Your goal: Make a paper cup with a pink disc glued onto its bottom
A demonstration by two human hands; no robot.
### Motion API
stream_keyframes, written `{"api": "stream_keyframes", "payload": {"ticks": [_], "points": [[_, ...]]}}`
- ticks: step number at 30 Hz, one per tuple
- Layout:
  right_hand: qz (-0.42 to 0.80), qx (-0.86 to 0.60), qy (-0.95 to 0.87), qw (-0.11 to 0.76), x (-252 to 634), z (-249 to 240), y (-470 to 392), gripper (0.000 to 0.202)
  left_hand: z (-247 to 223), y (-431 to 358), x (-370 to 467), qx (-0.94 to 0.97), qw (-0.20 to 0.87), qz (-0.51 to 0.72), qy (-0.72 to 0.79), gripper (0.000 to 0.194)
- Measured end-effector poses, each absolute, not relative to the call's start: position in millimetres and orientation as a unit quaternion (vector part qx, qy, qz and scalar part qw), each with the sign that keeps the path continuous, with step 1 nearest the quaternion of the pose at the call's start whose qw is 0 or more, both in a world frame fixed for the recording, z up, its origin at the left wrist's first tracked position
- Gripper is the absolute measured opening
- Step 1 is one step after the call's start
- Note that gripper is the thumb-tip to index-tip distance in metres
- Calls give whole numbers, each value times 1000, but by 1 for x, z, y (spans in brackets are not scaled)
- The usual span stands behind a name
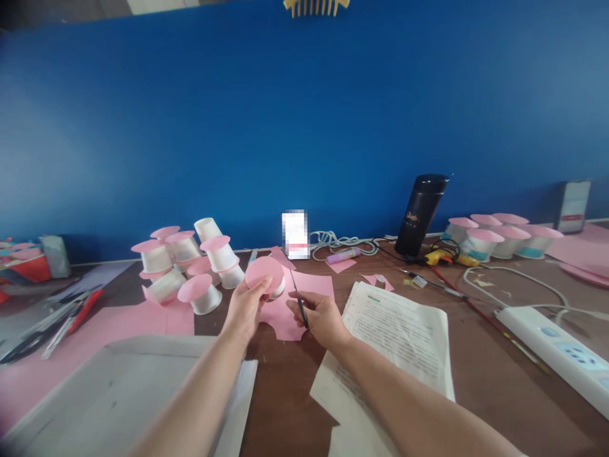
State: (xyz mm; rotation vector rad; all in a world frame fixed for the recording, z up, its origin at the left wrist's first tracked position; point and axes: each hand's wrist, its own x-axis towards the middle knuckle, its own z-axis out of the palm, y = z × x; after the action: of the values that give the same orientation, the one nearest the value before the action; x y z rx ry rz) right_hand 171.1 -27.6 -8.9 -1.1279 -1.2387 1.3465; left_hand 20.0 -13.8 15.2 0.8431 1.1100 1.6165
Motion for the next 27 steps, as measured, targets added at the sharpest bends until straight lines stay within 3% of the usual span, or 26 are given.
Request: {"api": "stream_keyframes", "payload": {"ticks": [9,27], "points": [[583,-442,-493,471,172,-7,-28,54,12,-11,19,278,554,674,402,35],[586,-432,-513,456,178,6,-29,60,13,-12,19,306,554,651,419,31]]}}
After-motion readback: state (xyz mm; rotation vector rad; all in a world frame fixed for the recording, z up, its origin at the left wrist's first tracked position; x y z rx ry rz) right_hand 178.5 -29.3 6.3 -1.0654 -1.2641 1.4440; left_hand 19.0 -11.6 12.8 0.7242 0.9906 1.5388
